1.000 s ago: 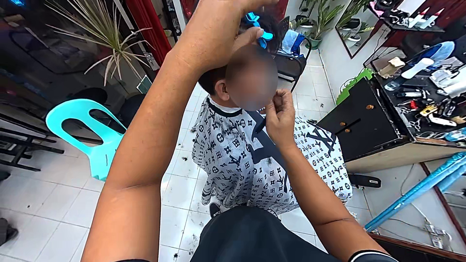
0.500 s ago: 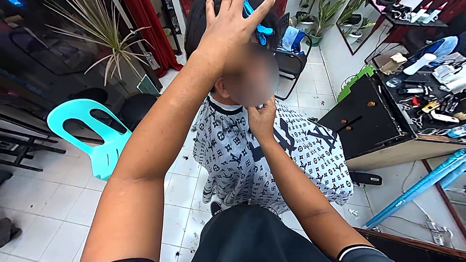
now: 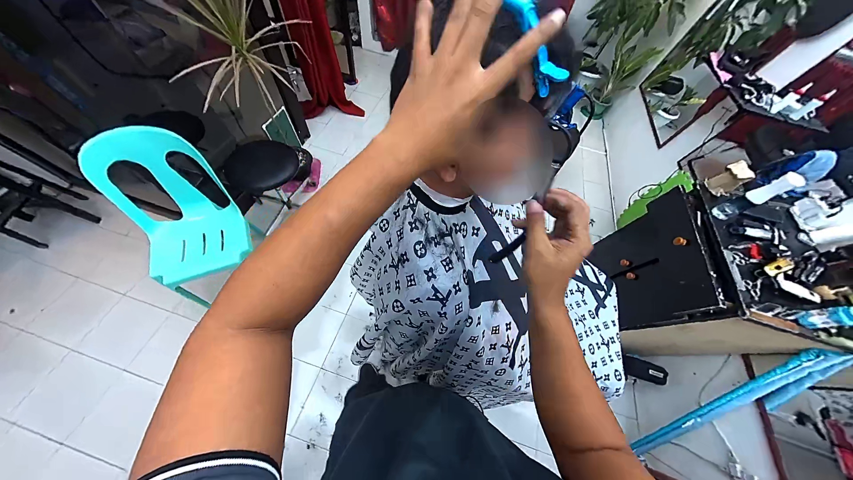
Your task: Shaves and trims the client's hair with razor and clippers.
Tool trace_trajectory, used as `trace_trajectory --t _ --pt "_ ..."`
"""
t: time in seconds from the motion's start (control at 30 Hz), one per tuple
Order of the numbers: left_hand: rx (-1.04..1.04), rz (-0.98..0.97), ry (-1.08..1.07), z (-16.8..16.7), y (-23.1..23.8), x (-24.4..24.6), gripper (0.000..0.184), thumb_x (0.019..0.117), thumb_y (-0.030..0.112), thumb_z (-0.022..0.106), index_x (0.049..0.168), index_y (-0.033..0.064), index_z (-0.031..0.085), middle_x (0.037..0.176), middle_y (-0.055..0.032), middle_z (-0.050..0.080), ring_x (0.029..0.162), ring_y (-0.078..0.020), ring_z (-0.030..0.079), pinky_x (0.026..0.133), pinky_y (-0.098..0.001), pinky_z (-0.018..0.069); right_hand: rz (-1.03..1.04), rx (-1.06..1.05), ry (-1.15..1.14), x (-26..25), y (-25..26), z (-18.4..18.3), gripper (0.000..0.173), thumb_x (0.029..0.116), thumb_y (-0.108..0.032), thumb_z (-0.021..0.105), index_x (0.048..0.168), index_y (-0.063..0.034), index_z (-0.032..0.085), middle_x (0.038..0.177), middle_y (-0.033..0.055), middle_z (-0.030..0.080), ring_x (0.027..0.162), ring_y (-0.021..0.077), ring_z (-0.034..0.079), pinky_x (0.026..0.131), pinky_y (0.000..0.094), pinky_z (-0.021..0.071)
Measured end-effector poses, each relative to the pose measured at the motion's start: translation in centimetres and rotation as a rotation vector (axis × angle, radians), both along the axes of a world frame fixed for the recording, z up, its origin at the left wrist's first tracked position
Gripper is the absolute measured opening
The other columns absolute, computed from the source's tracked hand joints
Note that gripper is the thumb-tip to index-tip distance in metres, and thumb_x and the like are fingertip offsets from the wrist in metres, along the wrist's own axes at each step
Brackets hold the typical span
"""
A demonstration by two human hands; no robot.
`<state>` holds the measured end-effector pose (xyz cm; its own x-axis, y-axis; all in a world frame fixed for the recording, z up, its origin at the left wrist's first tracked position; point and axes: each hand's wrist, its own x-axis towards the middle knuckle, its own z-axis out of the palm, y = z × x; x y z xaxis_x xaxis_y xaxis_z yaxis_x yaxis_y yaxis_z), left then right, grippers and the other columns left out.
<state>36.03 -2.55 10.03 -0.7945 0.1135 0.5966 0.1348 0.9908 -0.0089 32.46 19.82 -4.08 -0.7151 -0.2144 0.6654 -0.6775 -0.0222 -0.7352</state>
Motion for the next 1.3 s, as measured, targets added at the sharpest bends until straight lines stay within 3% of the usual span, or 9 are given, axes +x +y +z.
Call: trace_trajectory --t 0.23,0.33,0.47,0.6,0.73,0.83,0.97,1.1,1.3 --pt "0.058 -0.090 0.088 -2.8 -2.2 1.6 0.104 0.0746 0.062 0.080 0.162 0.0377 0.029 0.164 -0.0246 0.028 0.150 -0.0499 0.026 0.113 -0.0817 0.0091 -0.010 -0.024 0.133 4.1 1.2 -0.2 0.018 0.1018 -0.013 0.062 0.120 -0.0161 0.064 0.117 -0.0045 0.064 0.094 0.0096 0.068 0.078 0.0301 0.0629" --pt "0.361 -0.239 0.324 -4.3 -5.9 1.8 0.086 0.0855 0.066 0.067 0.155 0.0201 0.046 0.159 -0.0228 0.038 0.148 -0.0418 0.034 0.117 -0.0714 0.0190 0.004 0.085 0.164 6.7 0.6 -0.5 0.018 0.1089 -0.024 0.052 0.125 -0.0305 0.057 0.103 -0.0139 0.070 0.080 0.0009 0.067 0.072 0.0199 0.0581" --pt "0.861 -0.473 0.387 -8.3 -10.4 -0.6 0.091 0.0935 0.048 0.070 0.157 -0.0047 0.032 0.161 -0.0281 0.031 0.150 -0.0347 0.033 0.122 -0.0481 0.0309 -0.112 0.273 0.103 8.8 -1.9 -1.5 0.020 0.1119 -0.027 0.042 0.124 -0.0123 0.049 0.083 -0.0111 0.062 0.070 -0.0049 0.057 0.065 0.0145 0.0502" --pt "0.998 -0.472 0.175 -14.9 -10.4 -3.0 0.113 0.0827 0.056 0.078 0.162 -0.0002 0.019 0.164 -0.0259 0.025 0.151 -0.0342 0.032 0.122 -0.0512 0.0319 -0.225 0.417 0.099 10.6 -3.9 0.2 0.024 0.1116 -0.027 0.042 0.116 -0.0044 0.048 0.080 -0.0069 0.059 0.069 -0.0052 0.056 0.066 0.0150 0.0511" --pt "0.982 -0.363 0.004 -18.1 -10.8 -1.4 0.135 0.0656 0.061 0.088 0.165 0.0104 0.012 0.171 -0.0161 0.012 0.153 -0.0347 0.028 0.118 -0.0653 0.0274 -0.239 0.720 0.237 10.1 -2.9 5.7 0.030 0.1104 -0.025 0.043 0.128 -0.0012 0.048 0.090 0.0067 0.066 0.075 0.0080 0.063 0.070 0.0282 0.0558" --pt "1.182 -0.424 0.273 -18.1 -11.5 1.0 0.099 0.0849 0.042 0.081 0.157 -0.0038 0.031 0.160 -0.0250 0.035 0.145 -0.0324 0.041 0.117 -0.0481 0.0388 -0.217 0.996 0.373 9.5 -3.2 10.7 0.035 0.1089 -0.022 0.046 0.132 0.0003 0.058 0.099 0.0174 0.068 0.081 0.0244 0.067 0.072 0.0439 0.0572" --pt "1.241 -0.545 0.468 -14.0 -11.3 2.7 0.036 0.1035 0.019 0.058 0.128 -0.0067 0.062 0.126 -0.0195 0.066 0.120 -0.0229 0.062 0.100 -0.0379 0.0522 -0.219 1.199 0.494 9.1 -5.9 15.4 0.033 0.1087 -0.020 0.047 0.131 0.0007 0.060 0.100 0.0241 0.068 0.078 0.0363 0.066 0.068 0.0549 0.0545" --pt "1.235 -0.696 0.482 -12.9 -12.6 0.6 0.030 0.1066 0.016 0.050 0.121 -0.0079 0.060 0.118 -0.0180 0.068 0.115 -0.0215 0.065 0.095 -0.0372 0.0556 -0.167 1.354 0.624 8.3 -10.2 18.3 0.032 0.1095 -0.021 0.045 0.129 0.0000 0.061 0.103 0.0298 0.067 0.091 0.0503 0.066 0.076 0.0645 0.0512" --pt "0.965 -0.751 0.273 -15.3 -12.8 -2.8 0.036 0.0987 0.037 0.064 0.097 0.0016 0.071 0.151 -0.0286 0.044 0.145 -0.0352 0.041 0.118 -0.0449 0.0379 -0.064 1.640 0.697 6.1 -16.4 17.7 0.016 0.1016 -0.006 0.054 0.102 0.0023 0.067 0.118 0.0231 0.065 0.112 0.0484 0.059 0.082 0.0619 0.0503"
